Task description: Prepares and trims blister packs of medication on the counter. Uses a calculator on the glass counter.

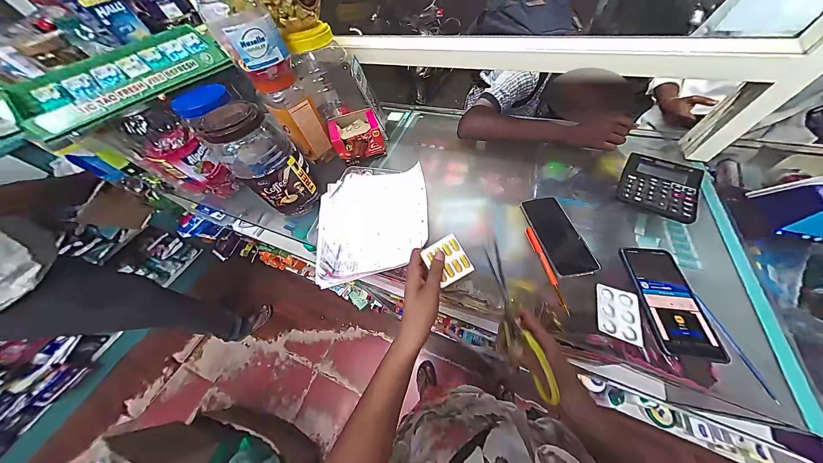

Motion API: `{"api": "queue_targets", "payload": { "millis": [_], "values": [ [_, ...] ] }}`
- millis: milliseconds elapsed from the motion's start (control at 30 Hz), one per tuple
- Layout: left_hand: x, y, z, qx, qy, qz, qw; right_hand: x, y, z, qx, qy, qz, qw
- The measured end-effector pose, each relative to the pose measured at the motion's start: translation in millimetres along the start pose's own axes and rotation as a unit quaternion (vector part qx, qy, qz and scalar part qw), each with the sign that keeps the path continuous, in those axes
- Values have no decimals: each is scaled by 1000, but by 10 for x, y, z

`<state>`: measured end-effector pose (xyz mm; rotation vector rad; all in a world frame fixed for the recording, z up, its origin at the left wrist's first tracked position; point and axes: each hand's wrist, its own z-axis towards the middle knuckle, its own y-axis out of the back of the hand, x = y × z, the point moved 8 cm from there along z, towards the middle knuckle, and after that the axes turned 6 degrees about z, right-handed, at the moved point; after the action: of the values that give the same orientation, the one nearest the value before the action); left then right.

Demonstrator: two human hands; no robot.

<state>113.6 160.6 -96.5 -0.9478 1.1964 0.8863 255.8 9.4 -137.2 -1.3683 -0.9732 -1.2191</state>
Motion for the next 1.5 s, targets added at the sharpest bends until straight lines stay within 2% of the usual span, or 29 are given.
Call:
{"api": "queue_targets", "payload": {
  "millis": [133, 367, 500, 833, 1200, 1333, 1400, 1500],
  "values": [
    [65, 39, 127, 1, 31, -8, 999, -284, -153, -176, 46, -68, 23, 996],
    [65, 90, 113, 26, 97, -83, 992, -209, -274, -88, 48, -63, 20, 997],
    [101, 83, 94, 46, 132, -120, 983, -245, -301, -51, 40, -88, 17, 995],
    [88, 149, 116, 83, 152, -157, 972, -239, -363, 13, 39, -102, 33, 994],
    [68, 153, 162, 84, 151, -156, 972, -215, -413, 46, 1, -82, 1, 997],
    [96, 165, 181, 70, 158, -153, 973, -216, -369, 59, 10, -95, -7, 995],
    [66, 231, 254, 50, 130, -121, 983, -226, -315, 32, 33, -107, -13, 994],
    [-29, 445, 430, 24, 54, 27, 998, -171, -227, -41, 47, -103, -32, 993]
  ]
}}
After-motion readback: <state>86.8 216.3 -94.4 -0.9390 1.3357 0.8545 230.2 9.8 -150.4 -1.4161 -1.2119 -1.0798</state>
